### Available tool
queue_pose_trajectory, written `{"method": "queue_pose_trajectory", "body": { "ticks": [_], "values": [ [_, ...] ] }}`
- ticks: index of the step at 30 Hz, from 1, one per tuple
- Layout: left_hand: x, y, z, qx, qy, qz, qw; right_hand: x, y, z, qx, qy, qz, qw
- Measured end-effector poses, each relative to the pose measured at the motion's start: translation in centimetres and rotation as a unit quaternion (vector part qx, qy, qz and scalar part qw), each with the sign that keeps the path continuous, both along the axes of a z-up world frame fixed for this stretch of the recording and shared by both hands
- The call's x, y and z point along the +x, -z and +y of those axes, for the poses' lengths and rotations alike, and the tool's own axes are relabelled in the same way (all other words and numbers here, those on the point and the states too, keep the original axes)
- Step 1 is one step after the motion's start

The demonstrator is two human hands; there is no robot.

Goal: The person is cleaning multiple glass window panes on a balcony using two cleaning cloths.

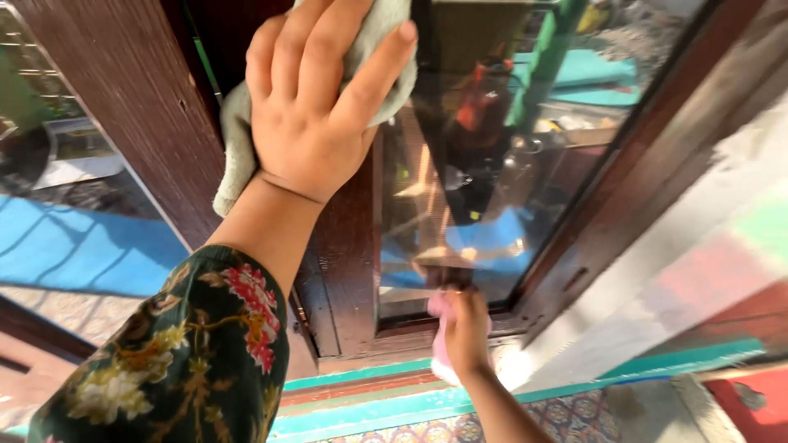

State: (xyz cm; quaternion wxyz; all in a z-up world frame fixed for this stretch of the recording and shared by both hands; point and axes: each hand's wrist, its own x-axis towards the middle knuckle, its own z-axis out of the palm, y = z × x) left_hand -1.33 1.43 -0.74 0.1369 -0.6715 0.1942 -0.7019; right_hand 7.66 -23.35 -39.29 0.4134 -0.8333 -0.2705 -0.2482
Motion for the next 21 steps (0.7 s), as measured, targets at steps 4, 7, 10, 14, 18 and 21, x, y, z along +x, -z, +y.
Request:
{"method": "queue_pose_trajectory", "body": {
  "ticks": [4, 7, 10, 14, 18, 21],
  "values": [
    [0.4, -0.3, -0.3, -0.013, -0.004, -0.007, 1.000, 0.3, -17.8, 0.5, 0.195, 0.101, -0.041, 0.975],
    [0.1, -0.2, -0.4, -0.016, -0.003, -0.002, 1.000, 3.5, -24.7, -2.3, 0.097, 0.081, -0.237, 0.963],
    [0.1, 0.1, -0.2, -0.012, 0.008, 0.003, 1.000, 5.9, -22.8, -2.5, 0.088, 0.091, -0.274, 0.953],
    [1.1, 0.6, -0.1, -0.027, -0.027, -0.003, 0.999, 8.7, -12.1, -0.8, 0.119, 0.216, -0.290, 0.925],
    [1.6, 1.3, 1.0, -0.030, -0.052, 0.010, 0.998, 10.5, 0.1, 1.8, 0.218, 0.346, -0.187, 0.893],
    [1.6, 1.6, 1.4, -0.022, -0.054, 0.002, 0.998, 10.6, 5.9, 2.5, 0.235, 0.443, -0.120, 0.857]
  ]
}}
